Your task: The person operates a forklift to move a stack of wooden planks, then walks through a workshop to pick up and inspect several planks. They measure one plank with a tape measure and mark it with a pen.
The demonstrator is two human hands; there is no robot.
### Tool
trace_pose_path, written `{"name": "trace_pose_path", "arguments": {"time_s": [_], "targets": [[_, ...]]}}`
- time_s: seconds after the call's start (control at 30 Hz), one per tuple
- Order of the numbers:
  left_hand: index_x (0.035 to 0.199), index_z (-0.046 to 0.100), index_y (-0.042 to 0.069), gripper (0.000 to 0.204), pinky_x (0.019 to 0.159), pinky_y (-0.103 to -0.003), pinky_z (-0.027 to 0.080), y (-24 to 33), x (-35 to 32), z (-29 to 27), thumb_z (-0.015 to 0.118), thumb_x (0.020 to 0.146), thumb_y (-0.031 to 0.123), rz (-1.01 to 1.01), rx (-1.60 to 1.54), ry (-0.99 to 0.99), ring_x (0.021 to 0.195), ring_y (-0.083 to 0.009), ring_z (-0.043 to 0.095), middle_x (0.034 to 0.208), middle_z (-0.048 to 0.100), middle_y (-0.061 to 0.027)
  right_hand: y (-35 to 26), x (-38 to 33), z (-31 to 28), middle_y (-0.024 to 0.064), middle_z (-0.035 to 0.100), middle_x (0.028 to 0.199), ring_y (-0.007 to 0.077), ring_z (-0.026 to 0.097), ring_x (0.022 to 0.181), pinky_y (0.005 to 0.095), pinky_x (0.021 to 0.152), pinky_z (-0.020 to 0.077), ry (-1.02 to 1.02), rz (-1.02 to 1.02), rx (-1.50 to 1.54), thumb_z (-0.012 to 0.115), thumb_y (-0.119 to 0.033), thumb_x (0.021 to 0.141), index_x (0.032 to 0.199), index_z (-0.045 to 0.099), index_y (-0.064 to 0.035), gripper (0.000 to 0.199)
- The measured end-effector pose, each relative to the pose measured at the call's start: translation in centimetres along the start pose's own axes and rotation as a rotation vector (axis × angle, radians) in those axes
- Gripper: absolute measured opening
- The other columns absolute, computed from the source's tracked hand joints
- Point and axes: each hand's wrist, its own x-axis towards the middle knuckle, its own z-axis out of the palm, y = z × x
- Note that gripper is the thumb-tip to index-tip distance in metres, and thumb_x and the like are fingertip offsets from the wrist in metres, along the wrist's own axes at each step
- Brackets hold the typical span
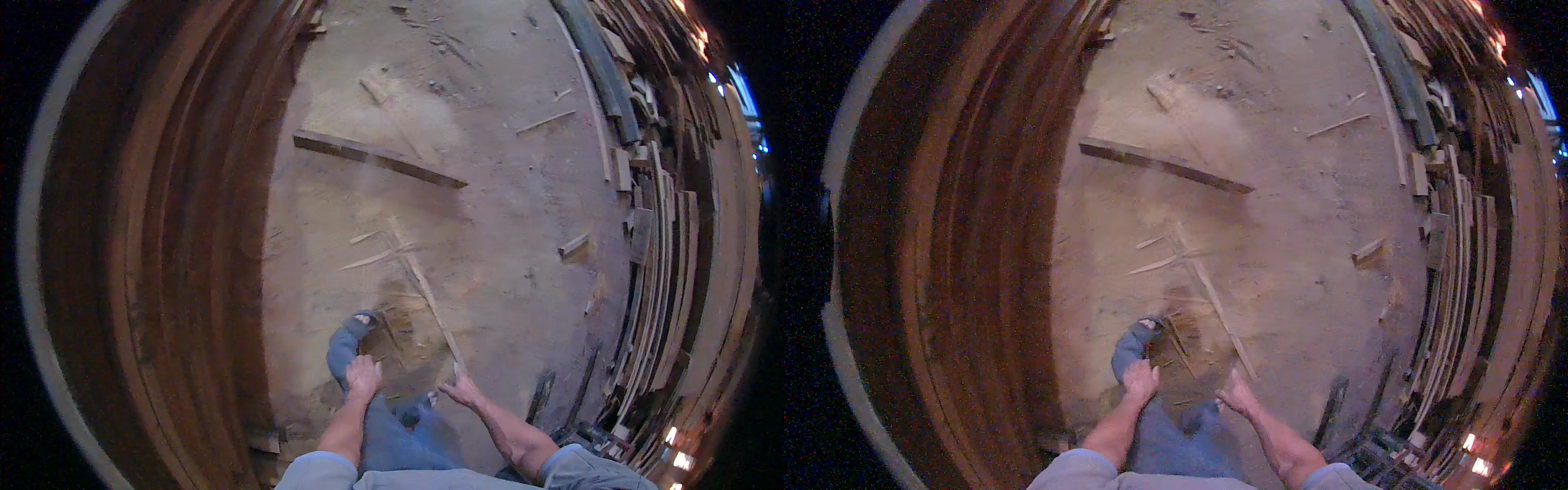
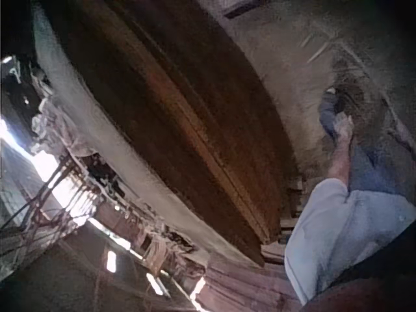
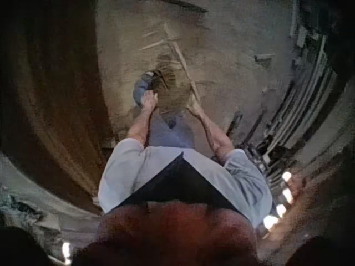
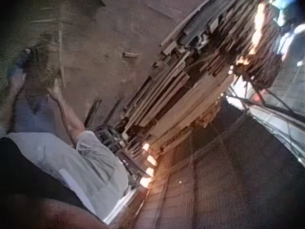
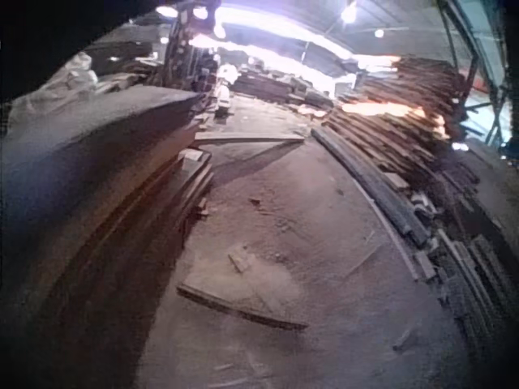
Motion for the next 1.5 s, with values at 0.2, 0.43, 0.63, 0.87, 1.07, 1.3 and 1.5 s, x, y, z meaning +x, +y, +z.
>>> {"name": "trace_pose_path", "arguments": {"time_s": [0.2,0.43,0.63,0.87,1.07,1.3,1.5], "targets": [[0.109,0.063,0.004,0.036,0.089,-0.047,0.048,-1.3,-4.2,-2.4,0.051,0.091,0.033,-0.287,-0.034,-0.055,0.107,-0.0352,0.059,0.116,0.061,-0.0162,3.9,-7.4,-6.1,0.0243,0.049,0.135,0.0318,0.055,0.118,0.039,0.098,0.0443,0.119,-0.072,0.232,0.066,-0.037,0.084,0.147,0.023,-0.0027,0.083],[0.09,0.072,0.004,0.031,0.081,-0.045,0.053,-1.9,-11.0,-6.3,0.059,0.081,0.031,-0.299,0.251,-0.022,0.092,-0.0352,0.067,0.095,0.069,-0.0179,7.0,-6.2,-15.1,0.0188,0.051,0.136,0.0255,0.061,0.11,0.0375,0.095,0.0459,0.237,-0.408,0.458,0.064,-0.036,0.087,0.149,0.021,-0.0062,0.081],[0.081,0.07,0.004,0.033,0.083,-0.046,0.051,12.6,-9.8,0.2,0.054,0.085,0.033,-0.119,0.325,-0.068,0.097,-0.0395,0.065,0.093,0.066,-0.0262,24.1,-8.6,-21.5,0.0197,0.054,0.132,0.0267,0.058,0.115,0.0372,0.099,0.0435,0.289,-0.182,0.827,0.062,-0.04,0.087,0.144,0.03,0.0016,0.078],[0.086,0.064,-0.005,0.044,0.067,-0.044,0.048,30.0,-3.7,4.3,0.055,0.085,0.037,0.177,0.075,0.039,0.079,-0.0409,0.063,0.083,0.065,-0.0267,51.1,-13.7,-18.1,0.0077,0.067,0.093,0.0185,0.062,0.077,0.0345,0.062,0.0511,0.561,0.588,1.27,0.067,-0.032,0.084,0.131,0.05,-0.0044,0.057],[0.09,0.066,-0.007,0.044,0.073,-0.045,0.049,42.3,6.6,7.0,0.055,0.082,0.035,-0.035,-0.171,-0.128,0.083,-0.0404,0.065,0.085,0.066,-0.0272,61.0,-16.0,-15.7,0.0003,0.052,0.072,0.0107,0.05,0.057,0.0247,0.042,0.0386,0.486,0.707,1.582,0.065,-0.022,0.088,0.084,0.053,-0.0112,0.016],[0.097,0.066,-0.002,0.043,0.078,-0.048,0.047,61.8,15.7,13.9,0.054,0.085,0.038,0.336,0.063,-0.291,0.091,-0.0462,0.061,0.093,0.064,-0.0295,62.2,-9.6,-25.9,0.0007,0.056,0.078,0.0108,0.053,0.06,0.026,0.048,0.0437,0.382,0.542,1.403,0.066,-0.028,0.088,0.098,0.058,-0.0092,0.022],[0.104,0.066,-0.003,0.044,0.088,-0.043,0.046,82.8,15.9,16.4,0.051,0.091,0.037,0.226,-0.266,-0.26,0.104,-0.042,0.059,0.107,0.064,-0.0246,65.5,-2.0,-47.0,0.0207,0.064,0.116,0.0253,0.063,0.105,0.0362,0.089,0.0492,0.449,0.369,1.097,0.067,-0.036,0.084,0.132,0.047,0.0066,0.068]]}}
